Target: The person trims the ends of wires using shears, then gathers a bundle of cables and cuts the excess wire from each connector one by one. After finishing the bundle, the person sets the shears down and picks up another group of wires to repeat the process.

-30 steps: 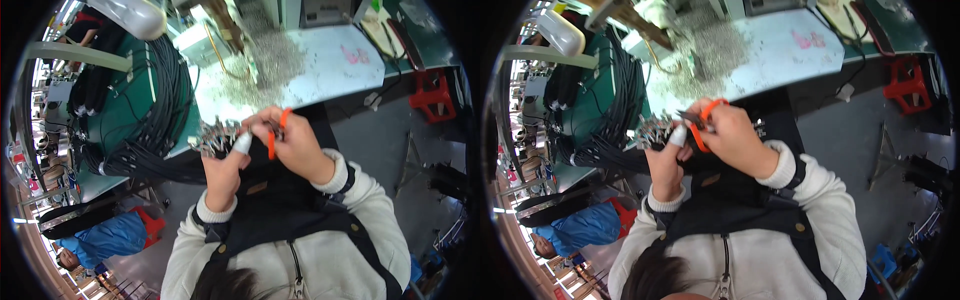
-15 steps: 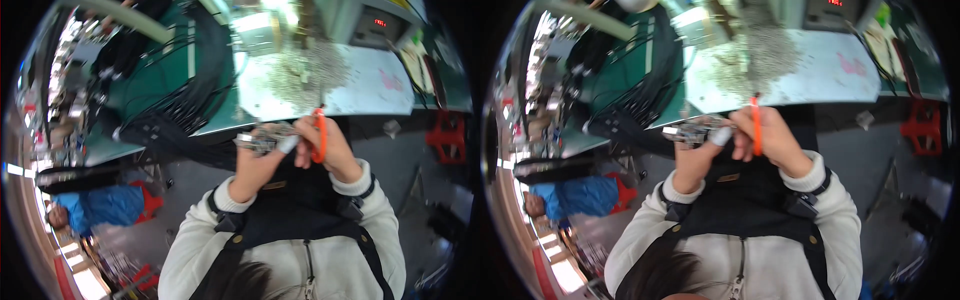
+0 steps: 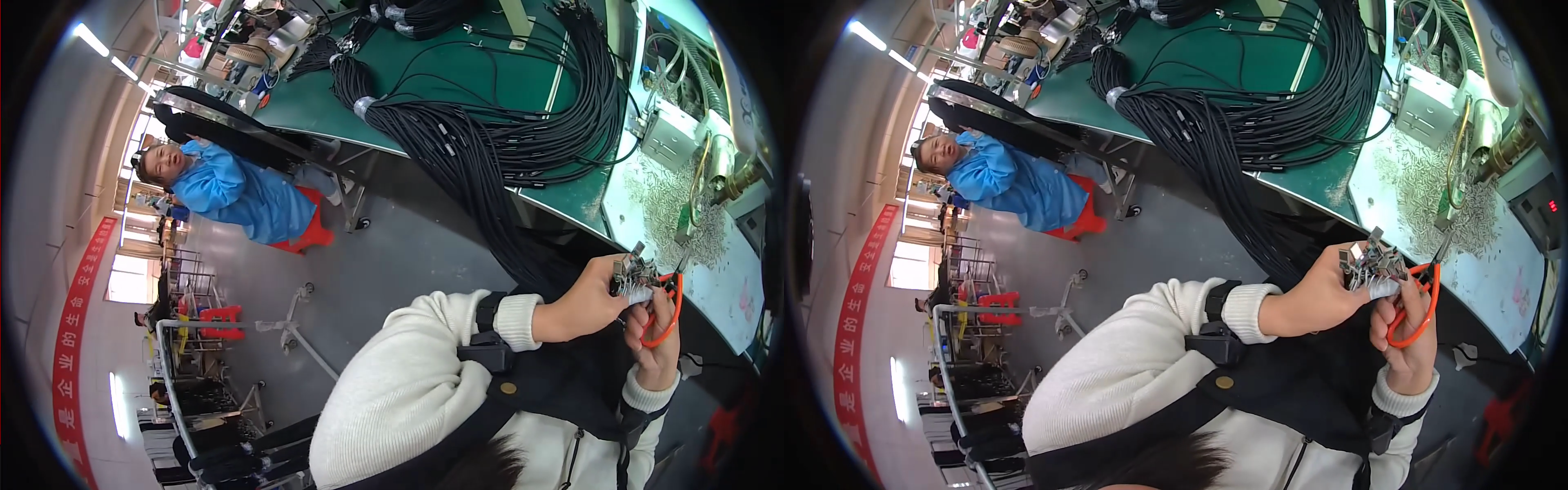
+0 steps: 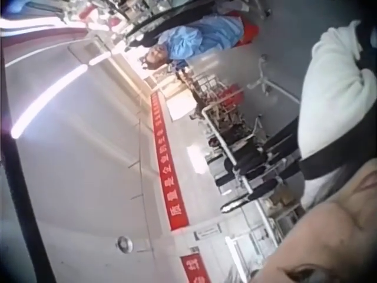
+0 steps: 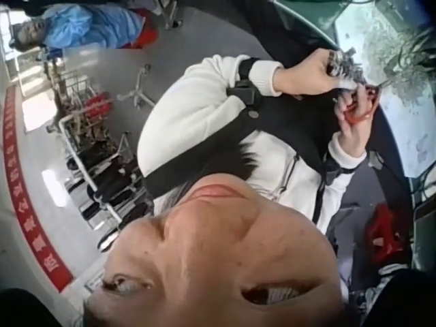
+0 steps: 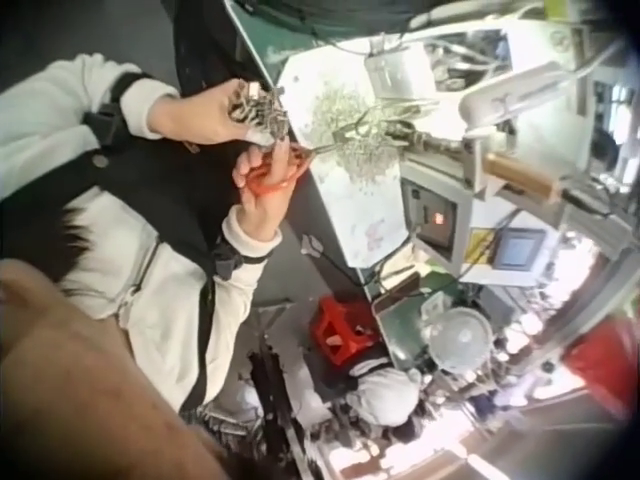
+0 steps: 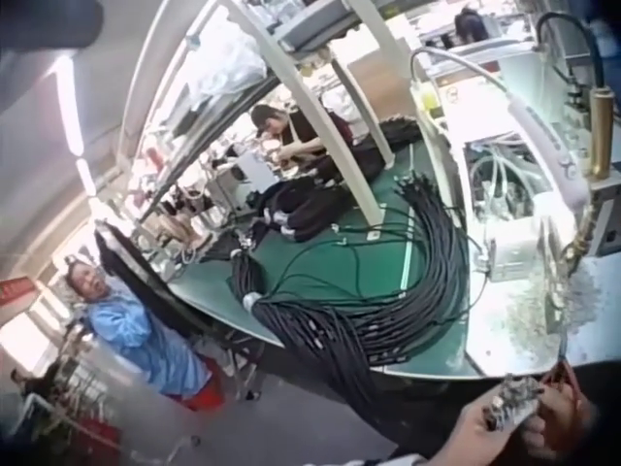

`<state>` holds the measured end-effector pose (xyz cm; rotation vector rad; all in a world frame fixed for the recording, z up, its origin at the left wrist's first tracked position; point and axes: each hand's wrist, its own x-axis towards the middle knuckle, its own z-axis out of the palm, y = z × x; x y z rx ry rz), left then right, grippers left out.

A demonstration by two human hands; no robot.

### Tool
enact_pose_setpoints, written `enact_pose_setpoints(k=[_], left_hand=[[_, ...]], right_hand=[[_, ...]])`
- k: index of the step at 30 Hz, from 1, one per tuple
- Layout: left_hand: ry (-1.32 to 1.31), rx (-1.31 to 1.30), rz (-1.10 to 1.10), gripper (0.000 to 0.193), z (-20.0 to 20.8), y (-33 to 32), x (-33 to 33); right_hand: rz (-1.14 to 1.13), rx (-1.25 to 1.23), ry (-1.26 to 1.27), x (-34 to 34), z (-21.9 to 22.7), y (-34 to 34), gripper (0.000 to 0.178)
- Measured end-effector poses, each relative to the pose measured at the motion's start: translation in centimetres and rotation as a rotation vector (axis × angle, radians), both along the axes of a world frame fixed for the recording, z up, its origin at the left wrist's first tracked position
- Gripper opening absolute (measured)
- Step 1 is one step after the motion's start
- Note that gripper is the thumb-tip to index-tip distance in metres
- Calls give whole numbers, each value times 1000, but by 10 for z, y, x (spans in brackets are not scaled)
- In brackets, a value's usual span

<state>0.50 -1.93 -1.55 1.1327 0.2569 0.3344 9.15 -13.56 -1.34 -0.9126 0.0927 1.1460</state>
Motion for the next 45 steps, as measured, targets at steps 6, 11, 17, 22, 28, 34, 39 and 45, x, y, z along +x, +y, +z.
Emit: enact_pose_setpoints(k=[6,11,17,22,28,34,39,45], left_hand=[[65,-89,51,17,19,8,2],[201,-416,-155,15,25,17,-1],[257,-395,-212,13,32,19,-2],[267,-362,-191,12,29,18,-2],[266,-328,-188,12,28,17,-2],[260,-297,-180,14,26,15,-2],[236,-257,-189,15,27,15,-3],[207,-31,-132,17,26,12,-2]], right_hand=[[-19,74,-352,-6,-1,11,13],[-222,-6,-1593,9,-16,9,5],[-201,-92,-1724,7,5,7,14],[-97,-119,-1920,9,15,5,23],[-234,-55,-1984,10,21,8,28],[-236,-129,-1930,7,10,3,28],[-262,-136,-1956,4,10,5,27],[-373,-127,-1827,-4,-1,4,24]])
